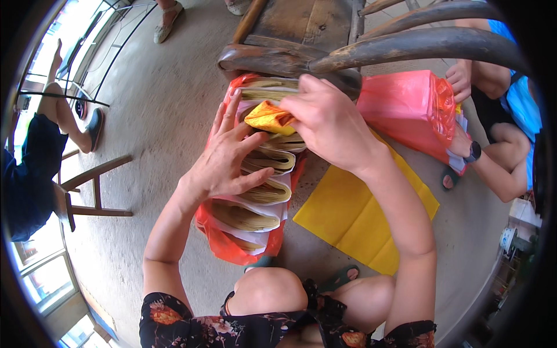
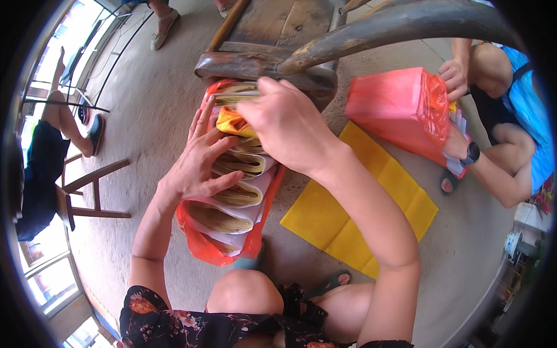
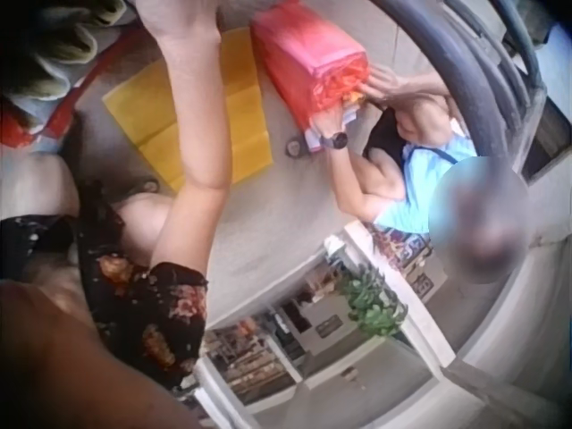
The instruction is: The person folds yellow patterned papers by hand and places them into organized plastic bags.
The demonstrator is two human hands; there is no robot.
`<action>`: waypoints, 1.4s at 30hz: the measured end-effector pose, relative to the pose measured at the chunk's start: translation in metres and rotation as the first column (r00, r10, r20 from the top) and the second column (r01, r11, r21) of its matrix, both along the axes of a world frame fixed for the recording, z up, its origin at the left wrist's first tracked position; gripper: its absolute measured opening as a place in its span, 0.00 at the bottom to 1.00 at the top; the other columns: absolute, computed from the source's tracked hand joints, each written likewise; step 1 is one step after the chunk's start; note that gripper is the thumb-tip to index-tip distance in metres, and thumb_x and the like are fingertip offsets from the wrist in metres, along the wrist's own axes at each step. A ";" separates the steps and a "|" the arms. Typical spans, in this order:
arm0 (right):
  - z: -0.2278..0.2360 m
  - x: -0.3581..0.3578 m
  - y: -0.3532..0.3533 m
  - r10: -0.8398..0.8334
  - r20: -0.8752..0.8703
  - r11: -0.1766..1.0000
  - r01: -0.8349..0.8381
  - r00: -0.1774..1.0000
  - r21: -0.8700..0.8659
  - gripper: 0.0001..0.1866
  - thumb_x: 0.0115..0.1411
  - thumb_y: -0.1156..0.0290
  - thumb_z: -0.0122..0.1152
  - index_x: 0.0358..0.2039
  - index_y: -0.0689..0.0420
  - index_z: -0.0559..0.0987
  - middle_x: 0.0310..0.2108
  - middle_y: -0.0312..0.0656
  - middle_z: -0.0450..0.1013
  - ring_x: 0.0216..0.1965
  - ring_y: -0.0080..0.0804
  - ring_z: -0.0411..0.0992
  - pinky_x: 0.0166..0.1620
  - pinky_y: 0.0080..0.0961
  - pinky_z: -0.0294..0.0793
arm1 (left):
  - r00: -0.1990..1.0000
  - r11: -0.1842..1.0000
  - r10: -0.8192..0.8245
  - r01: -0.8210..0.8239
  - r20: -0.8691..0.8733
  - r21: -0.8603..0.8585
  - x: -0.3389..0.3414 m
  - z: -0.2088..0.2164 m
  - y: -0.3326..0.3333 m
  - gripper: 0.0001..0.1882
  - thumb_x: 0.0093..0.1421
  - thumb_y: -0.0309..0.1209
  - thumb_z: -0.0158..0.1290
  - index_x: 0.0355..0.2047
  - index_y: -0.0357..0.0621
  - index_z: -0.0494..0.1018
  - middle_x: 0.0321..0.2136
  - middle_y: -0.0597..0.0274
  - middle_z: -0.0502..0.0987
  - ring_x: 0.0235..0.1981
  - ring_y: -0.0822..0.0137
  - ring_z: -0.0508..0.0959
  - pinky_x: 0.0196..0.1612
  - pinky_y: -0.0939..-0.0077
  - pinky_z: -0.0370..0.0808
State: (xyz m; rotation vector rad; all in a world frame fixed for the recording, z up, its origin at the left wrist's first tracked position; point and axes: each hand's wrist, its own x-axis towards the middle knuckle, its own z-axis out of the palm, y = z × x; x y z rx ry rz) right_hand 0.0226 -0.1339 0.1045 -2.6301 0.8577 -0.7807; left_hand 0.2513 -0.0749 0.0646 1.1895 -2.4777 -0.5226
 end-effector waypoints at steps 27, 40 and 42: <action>-0.007 0.007 -0.020 0.107 0.053 0.955 -0.117 0.993 0.271 0.17 0.47 0.85 0.60 0.39 0.64 0.81 0.29 0.50 0.71 0.34 0.48 0.72 0.39 0.35 0.73 | 0.990 0.993 -0.109 0.113 -0.088 0.042 0.021 -0.001 -0.008 0.23 0.52 0.40 0.62 0.48 0.45 0.80 0.56 0.41 0.69 0.72 0.37 0.40 0.70 0.41 0.43; -0.003 0.003 0.000 -0.001 -0.278 0.999 -0.013 0.961 -0.048 0.04 0.49 0.71 0.58 0.23 0.54 0.80 0.22 0.50 0.75 0.29 0.51 0.74 0.36 0.40 0.76 | 0.988 0.971 -0.149 0.154 -0.041 0.183 0.001 0.016 -0.018 0.18 0.51 0.38 0.61 0.40 0.42 0.81 0.58 0.46 0.70 0.71 0.39 0.45 0.71 0.41 0.36; -0.007 0.047 -0.002 0.008 -0.414 0.987 -0.073 0.910 -0.143 0.06 0.45 0.70 0.59 0.20 0.55 0.82 0.22 0.51 0.75 0.26 0.45 0.77 0.31 0.43 0.76 | 0.984 0.980 -0.121 0.140 -0.132 0.144 0.017 0.017 -0.015 0.17 0.48 0.36 0.61 0.38 0.43 0.82 0.57 0.45 0.70 0.71 0.37 0.45 0.71 0.41 0.36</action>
